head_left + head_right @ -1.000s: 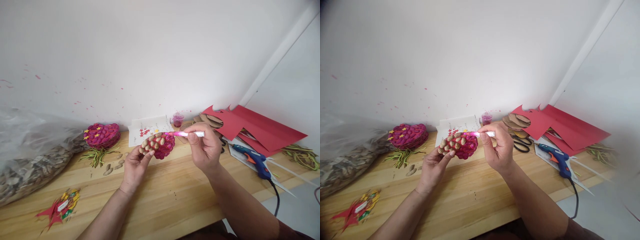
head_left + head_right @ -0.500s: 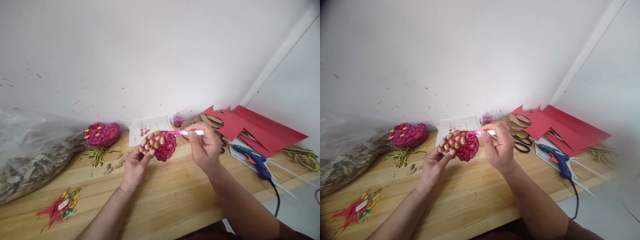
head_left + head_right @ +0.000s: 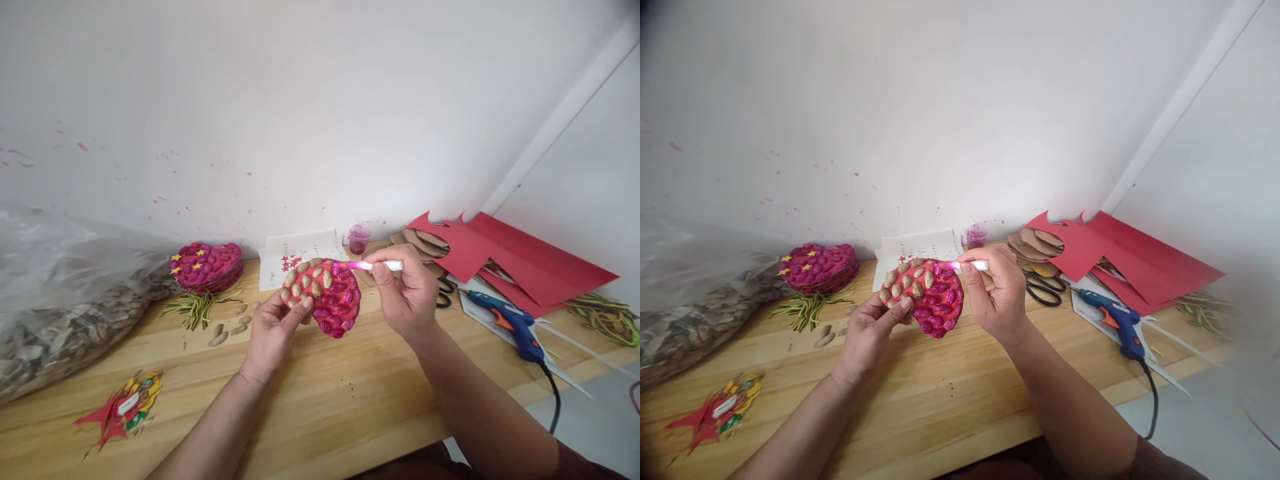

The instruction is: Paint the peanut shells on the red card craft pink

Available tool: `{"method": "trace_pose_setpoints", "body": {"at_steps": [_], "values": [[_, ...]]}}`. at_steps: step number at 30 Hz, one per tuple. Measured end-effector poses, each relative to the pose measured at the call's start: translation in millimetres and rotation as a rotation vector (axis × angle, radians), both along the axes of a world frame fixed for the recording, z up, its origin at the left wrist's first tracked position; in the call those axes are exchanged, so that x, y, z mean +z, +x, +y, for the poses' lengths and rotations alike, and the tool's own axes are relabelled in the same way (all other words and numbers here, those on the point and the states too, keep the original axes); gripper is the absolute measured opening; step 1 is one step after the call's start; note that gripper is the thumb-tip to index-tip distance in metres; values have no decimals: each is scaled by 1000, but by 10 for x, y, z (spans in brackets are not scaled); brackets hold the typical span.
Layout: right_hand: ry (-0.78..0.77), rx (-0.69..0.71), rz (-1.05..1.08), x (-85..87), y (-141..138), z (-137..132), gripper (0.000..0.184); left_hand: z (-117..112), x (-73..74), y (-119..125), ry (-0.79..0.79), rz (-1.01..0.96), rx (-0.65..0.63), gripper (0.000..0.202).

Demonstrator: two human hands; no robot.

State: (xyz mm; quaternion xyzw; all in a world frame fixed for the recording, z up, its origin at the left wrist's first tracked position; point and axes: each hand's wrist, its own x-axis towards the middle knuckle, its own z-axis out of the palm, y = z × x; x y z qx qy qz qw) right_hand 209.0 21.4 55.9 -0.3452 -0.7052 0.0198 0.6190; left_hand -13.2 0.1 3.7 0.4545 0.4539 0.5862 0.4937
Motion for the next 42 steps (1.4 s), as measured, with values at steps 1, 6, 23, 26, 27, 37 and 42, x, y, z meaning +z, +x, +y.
{"method": "trace_pose_setpoints", "body": {"at_steps": [1,6,23,26,27,37,42], "values": [[1,-2,-6,-4,1,6,9,-2,-4,-1,-2,3,-7,37],[-4,-29,-1,-17,4,26,9,0,-5,-4,-27,-24,-12,39],[-45,-35,-1,-65,16,61,10,-1,59,13,-120,-133,-36,43],[-79,-14,47,-74,16,71,11,4,39,7,-142,-168,-47,44],[-83,-3,48,-77,15,72,12,5,32,6,-146,-172,-53,43],[-90,-7,39,-86,11,70,14,7,24,17,-144,-178,-49,42],[-65,-37,18,-81,12,76,11,14,6,9,-137,-183,-52,42]]}}
